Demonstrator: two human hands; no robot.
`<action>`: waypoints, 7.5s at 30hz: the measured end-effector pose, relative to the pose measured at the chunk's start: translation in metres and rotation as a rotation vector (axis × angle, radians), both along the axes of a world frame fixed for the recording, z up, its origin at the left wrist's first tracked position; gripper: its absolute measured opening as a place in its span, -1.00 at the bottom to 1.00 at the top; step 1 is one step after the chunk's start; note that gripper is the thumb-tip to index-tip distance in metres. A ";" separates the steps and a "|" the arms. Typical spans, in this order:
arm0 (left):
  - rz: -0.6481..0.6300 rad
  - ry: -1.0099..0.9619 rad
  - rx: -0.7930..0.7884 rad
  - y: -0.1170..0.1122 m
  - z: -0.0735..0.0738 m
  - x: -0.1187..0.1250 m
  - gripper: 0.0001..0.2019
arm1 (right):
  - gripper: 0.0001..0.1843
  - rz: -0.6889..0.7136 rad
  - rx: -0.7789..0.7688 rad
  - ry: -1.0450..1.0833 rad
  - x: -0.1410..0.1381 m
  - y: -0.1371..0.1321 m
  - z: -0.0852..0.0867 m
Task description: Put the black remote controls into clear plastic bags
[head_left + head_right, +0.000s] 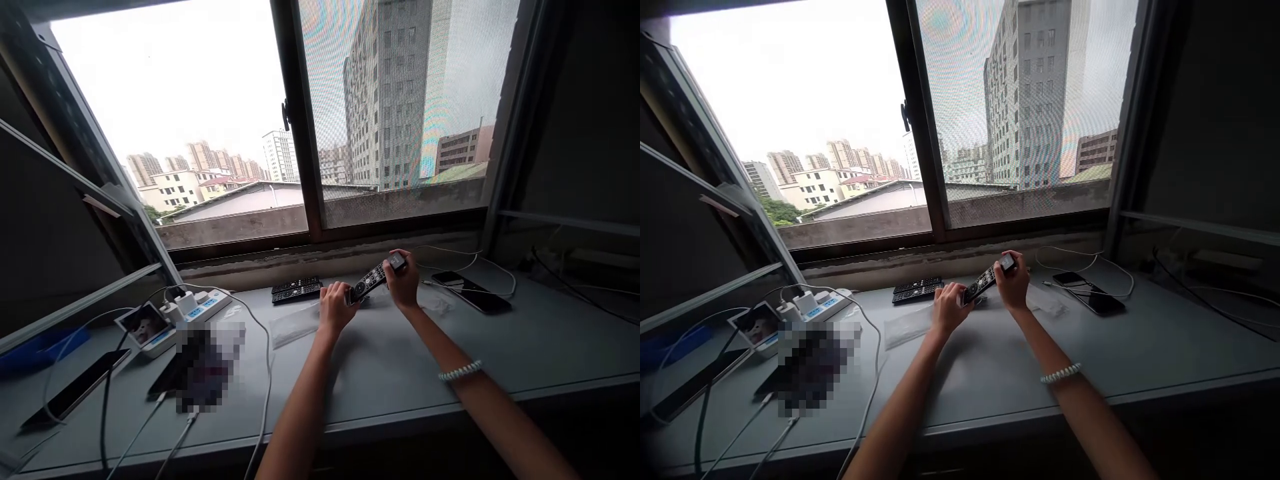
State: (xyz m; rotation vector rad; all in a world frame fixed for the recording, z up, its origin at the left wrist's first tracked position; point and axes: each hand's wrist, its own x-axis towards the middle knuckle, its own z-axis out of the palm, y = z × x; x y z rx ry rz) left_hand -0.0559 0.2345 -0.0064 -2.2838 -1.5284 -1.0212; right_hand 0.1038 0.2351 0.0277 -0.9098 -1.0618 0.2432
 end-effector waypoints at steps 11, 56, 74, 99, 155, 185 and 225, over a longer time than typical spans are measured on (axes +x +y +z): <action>0.062 0.024 -0.029 -0.002 0.001 0.002 -0.76 | -0.74 0.181 -0.146 -0.326 -0.015 -0.005 -0.009; -0.023 -0.171 -0.058 0.007 -0.008 -0.014 -0.62 | -0.39 1.112 -0.574 0.510 0.016 0.017 -0.017; -0.008 -0.088 -0.012 0.003 -0.002 -0.004 -0.61 | -0.59 1.186 -0.604 0.640 0.029 0.027 -0.023; -0.066 -0.056 -0.043 -0.008 0.004 0.006 -0.61 | -0.56 1.064 -0.775 0.172 0.015 0.004 -0.011; -0.301 0.073 -0.220 -0.009 -0.025 0.031 -0.48 | -0.86 -0.239 -0.757 -0.473 0.067 0.050 -0.061; 0.106 0.161 -0.351 -0.003 -0.033 0.026 -0.40 | -0.66 -0.287 -0.203 -0.540 0.040 0.042 -0.047; 0.704 -0.079 -0.430 0.027 -0.016 -0.060 -0.56 | -0.64 -0.173 -0.129 -0.487 0.026 0.028 -0.034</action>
